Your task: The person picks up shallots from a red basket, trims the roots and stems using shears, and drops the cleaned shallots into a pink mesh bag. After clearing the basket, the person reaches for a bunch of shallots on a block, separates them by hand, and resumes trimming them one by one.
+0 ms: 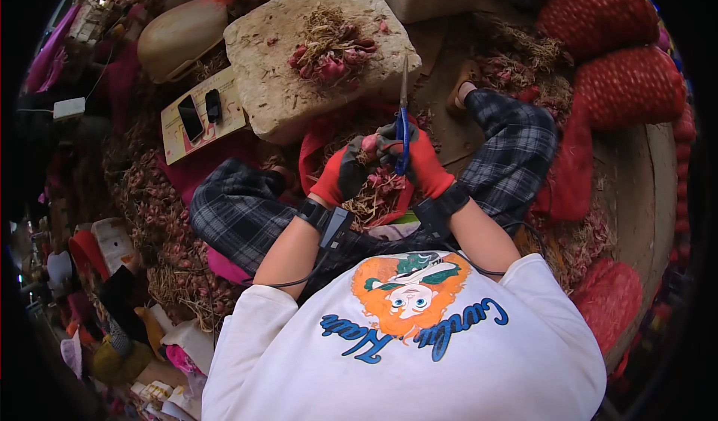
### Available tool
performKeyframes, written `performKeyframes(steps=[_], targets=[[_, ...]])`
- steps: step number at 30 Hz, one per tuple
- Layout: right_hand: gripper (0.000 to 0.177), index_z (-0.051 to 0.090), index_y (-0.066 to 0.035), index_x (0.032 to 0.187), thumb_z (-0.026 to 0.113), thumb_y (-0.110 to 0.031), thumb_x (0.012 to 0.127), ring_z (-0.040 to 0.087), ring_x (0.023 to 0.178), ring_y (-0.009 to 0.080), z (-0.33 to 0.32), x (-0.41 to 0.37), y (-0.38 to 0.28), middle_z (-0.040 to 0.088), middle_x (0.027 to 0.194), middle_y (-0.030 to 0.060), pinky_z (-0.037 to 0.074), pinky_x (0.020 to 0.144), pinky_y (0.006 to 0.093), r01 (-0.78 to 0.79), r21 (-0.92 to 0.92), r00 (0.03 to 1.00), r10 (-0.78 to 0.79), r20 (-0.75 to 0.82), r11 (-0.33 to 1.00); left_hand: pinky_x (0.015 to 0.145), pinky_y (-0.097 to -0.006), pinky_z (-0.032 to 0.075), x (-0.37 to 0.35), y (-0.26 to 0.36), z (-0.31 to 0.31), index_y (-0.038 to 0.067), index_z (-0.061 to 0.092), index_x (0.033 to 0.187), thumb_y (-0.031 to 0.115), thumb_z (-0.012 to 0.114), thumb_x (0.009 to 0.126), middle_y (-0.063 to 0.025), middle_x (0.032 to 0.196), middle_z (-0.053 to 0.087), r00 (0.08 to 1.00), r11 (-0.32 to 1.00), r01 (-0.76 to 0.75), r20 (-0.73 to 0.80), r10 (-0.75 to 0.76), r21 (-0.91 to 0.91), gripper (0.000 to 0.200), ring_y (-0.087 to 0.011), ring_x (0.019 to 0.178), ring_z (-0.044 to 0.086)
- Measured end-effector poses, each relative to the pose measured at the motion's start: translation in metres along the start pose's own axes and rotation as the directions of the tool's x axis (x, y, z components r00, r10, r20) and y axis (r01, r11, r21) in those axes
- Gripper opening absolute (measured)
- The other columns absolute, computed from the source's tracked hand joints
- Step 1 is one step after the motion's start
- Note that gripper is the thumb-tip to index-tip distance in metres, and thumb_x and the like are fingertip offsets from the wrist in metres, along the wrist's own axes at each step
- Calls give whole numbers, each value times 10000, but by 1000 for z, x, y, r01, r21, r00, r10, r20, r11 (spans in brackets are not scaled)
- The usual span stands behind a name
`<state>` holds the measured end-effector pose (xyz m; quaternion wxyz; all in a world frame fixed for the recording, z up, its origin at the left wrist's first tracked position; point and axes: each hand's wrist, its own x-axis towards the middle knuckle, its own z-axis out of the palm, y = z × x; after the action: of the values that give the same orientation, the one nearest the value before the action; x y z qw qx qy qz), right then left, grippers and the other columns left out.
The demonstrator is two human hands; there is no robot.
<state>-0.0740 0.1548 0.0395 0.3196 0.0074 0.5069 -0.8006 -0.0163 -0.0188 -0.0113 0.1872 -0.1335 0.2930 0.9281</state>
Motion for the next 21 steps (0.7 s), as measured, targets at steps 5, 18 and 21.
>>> performKeyframes(steps=[5, 18, 21], targets=[[268, 557, 21, 1020, 628, -28, 766, 613, 692, 133, -2, 3, 5, 621, 867, 68, 505, 609, 240, 92, -199, 995, -99, -24, 976, 784, -355, 464, -10, 3, 19, 54, 520, 1113, 110, 554, 832, -160, 1004, 596, 831, 122, -413, 318, 455, 903, 288, -350, 904, 577], [375, 549, -18, 1117, 646, -16, 755, 589, 824, 125, 23, -13, 15, 630, 947, 39, 484, 737, 263, 55, -340, 996, -27, 85, 939, 733, -297, 461, 10, -1, -13, 86, 563, 1028, 223, 503, 935, -24, 924, 608, 998, 999, 46, 46, -45, -19, 176, -156, 832, 570], [308, 535, -11, 1087, 637, -35, 797, 601, 749, 107, 2, -3, 2, 628, 944, 53, 497, 631, 230, -12, -163, 996, -2, -85, 987, 768, -241, 441, 13, -5, -18, 86, 526, 1140, 280, 478, 936, -7, 1009, 581, 979, 979, -190, -62, 194, 70, 287, -129, 896, 552]])
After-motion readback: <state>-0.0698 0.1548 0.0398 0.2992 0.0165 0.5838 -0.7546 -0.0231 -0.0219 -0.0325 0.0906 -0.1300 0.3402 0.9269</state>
